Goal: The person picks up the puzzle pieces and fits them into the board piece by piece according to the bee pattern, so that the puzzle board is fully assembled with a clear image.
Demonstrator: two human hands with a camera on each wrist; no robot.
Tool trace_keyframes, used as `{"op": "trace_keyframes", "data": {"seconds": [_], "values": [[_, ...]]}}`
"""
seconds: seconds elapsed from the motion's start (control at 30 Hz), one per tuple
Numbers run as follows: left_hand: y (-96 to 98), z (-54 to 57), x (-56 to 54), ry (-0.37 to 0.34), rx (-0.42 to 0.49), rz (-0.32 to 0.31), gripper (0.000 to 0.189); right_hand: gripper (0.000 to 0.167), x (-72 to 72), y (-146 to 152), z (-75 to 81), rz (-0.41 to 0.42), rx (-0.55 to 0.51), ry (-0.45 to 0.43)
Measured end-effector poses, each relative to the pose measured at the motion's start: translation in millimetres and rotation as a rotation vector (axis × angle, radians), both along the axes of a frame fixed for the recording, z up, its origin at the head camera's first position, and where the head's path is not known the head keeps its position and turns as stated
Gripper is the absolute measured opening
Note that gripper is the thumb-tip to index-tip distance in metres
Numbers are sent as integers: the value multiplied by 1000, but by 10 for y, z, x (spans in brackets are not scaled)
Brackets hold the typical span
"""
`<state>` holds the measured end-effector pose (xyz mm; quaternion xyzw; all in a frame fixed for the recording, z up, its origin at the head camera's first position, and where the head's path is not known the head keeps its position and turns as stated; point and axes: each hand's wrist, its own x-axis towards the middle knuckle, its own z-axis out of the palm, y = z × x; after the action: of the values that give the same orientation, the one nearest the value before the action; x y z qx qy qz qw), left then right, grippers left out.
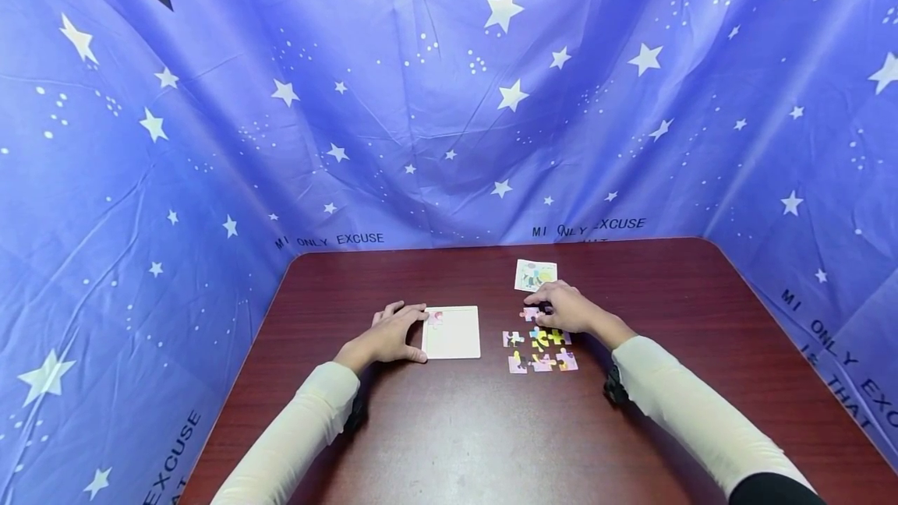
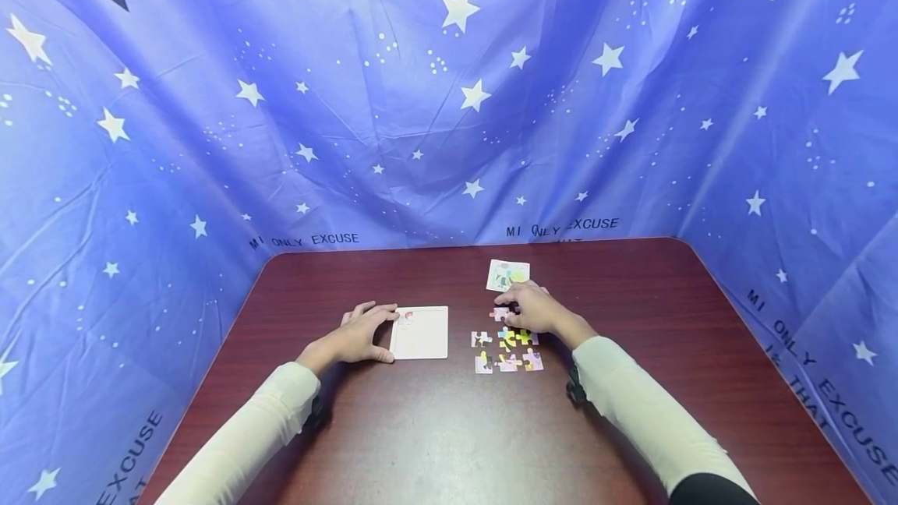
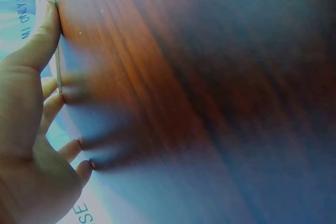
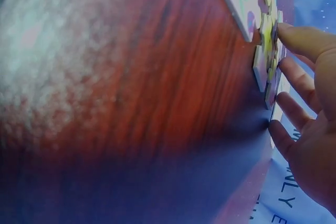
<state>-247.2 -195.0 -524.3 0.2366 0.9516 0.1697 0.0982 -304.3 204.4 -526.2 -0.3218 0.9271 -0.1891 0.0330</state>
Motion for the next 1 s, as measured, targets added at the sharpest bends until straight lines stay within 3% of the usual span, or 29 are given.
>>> {"op": "trace_keyframes", "data": {"seconds": [0.47,0.7,1.0], "values": [[-16,-22,-2,16,-2,2,85,33,10,6,-42,-19,11,-4],[-22,-12,-12,20,5,-19,86,28,-21,4,-76,12,5,45],[-16,3,2,13,-3,-9,87,27,-28,2,-56,26,4,41]]}}
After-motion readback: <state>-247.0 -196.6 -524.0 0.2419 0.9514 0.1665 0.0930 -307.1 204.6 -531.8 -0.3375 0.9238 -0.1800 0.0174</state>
